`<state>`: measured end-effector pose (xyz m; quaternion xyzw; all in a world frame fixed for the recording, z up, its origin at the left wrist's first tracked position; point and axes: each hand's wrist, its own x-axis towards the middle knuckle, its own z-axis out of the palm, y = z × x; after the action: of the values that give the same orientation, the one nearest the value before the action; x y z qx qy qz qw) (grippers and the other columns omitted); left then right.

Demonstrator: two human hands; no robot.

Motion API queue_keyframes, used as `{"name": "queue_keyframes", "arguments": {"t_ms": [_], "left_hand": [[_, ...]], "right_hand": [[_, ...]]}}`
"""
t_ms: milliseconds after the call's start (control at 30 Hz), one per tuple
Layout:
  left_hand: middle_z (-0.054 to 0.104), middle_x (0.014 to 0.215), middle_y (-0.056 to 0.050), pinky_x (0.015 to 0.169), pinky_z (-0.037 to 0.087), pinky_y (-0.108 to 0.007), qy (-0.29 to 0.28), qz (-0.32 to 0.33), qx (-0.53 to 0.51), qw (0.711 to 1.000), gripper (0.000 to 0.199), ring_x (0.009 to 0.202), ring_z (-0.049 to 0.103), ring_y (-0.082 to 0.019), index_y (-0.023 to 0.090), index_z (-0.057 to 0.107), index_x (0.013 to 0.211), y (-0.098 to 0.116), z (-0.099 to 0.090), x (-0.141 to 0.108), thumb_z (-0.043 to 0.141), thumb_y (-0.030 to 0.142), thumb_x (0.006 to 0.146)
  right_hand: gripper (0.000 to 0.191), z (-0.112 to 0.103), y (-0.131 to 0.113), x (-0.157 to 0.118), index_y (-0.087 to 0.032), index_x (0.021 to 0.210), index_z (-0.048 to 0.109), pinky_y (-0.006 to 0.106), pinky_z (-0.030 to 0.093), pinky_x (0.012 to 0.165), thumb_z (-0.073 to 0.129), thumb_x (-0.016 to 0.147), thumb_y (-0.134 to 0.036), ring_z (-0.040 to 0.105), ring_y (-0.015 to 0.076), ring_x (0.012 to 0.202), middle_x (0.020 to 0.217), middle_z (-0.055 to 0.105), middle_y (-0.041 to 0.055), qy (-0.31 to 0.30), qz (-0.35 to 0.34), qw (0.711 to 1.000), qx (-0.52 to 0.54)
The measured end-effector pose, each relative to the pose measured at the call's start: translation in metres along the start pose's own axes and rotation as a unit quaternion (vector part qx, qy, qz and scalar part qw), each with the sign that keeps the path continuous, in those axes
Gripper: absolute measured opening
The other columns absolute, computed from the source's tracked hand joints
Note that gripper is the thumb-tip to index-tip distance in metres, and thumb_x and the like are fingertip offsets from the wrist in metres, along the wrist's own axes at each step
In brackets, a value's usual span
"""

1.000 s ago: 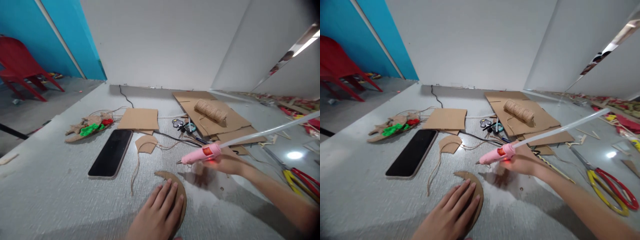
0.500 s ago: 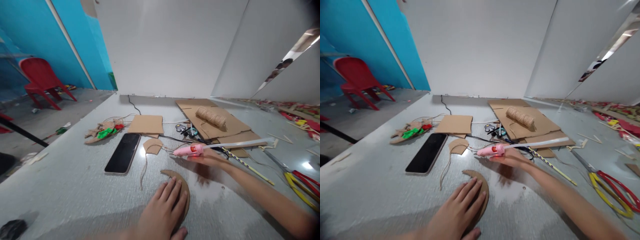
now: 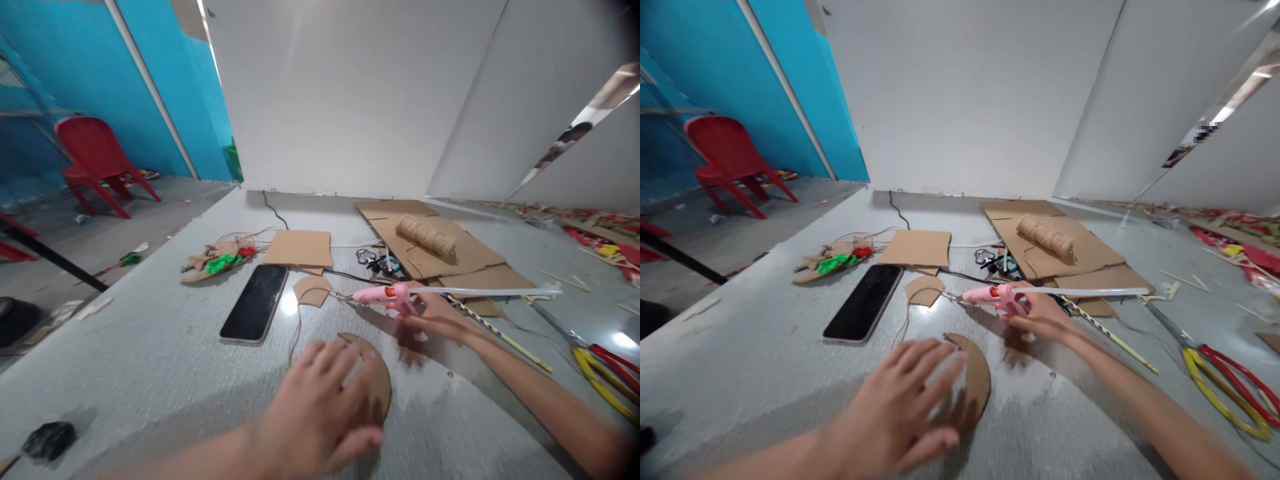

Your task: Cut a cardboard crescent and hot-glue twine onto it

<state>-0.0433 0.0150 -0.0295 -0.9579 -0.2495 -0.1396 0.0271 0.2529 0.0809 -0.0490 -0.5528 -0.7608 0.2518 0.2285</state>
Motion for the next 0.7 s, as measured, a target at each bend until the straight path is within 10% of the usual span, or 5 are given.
{"name": "queue_keyframes", "arguments": {"t_ms": [133, 333, 533, 700], "left_hand": [[0.070, 0.084, -0.014, 0.065, 0.050, -0.037, -0.159, -0.271, 0.078, 0.946, 0.037, 0.081, 0.068, -0.029, 0.014, 0.068, 0.094, -0.030, -0.023, 0.011, 0.035, 0.032, 0.097], [0.072, 0.082, -0.018, 0.063, 0.046, -0.036, -0.262, -0.311, 0.052, 0.912, 0.034, 0.079, 0.070, -0.033, 0.011, 0.070, 0.088, -0.067, -0.008, 0.011, 0.037, 0.023, 0.092], [0.066, 0.070, -0.006, 0.056, 0.039, -0.026, -0.119, -0.370, -0.080, 0.918, 0.042, 0.066, 0.064, -0.020, 0.017, 0.060, 0.081, -0.097, -0.028, 0.009, 0.027, 0.037, 0.097], [0.041, 0.041, 0.006, 0.043, 0.027, -0.021, 0.179, -0.418, -0.384, 0.803, 0.033, 0.039, 0.038, -0.010, 0.019, 0.051, 0.073, -0.121, -0.046, 0.001, 0.036, 0.038, 0.096]], "right_hand": [[0.030, 0.013, -0.005, -0.036, -0.021, 0.092, 0.061, 0.036, 0.049, 0.067, 0.056, 0.087, -0.050, 0.062, 0.0226, 0.075, 0.086, 0.065, 0.0067, 0.180, 0.041, 0.975, -0.124], [0.044, 0.051, -0.049, -0.066, -0.017, 0.110, 0.062, 0.044, 0.048, 0.082, 0.062, 0.084, -0.052, 0.060, 0.0283, 0.095, 0.105, 0.066, 0.0126, -0.012, -0.114, 0.980, -0.163], [0.034, 0.057, -0.062, -0.048, -0.022, 0.122, 0.059, 0.044, 0.039, 0.099, 0.055, 0.091, -0.035, 0.054, 0.0252, 0.113, 0.121, 0.063, 0.0082, -0.079, -0.182, 0.971, -0.130], [0.027, 0.054, -0.033, -0.037, -0.020, 0.070, 0.052, 0.031, 0.043, 0.064, 0.059, 0.089, -0.039, 0.053, 0.0158, 0.065, 0.067, 0.057, 0.0004, 0.157, -0.162, 0.965, -0.131]]}}
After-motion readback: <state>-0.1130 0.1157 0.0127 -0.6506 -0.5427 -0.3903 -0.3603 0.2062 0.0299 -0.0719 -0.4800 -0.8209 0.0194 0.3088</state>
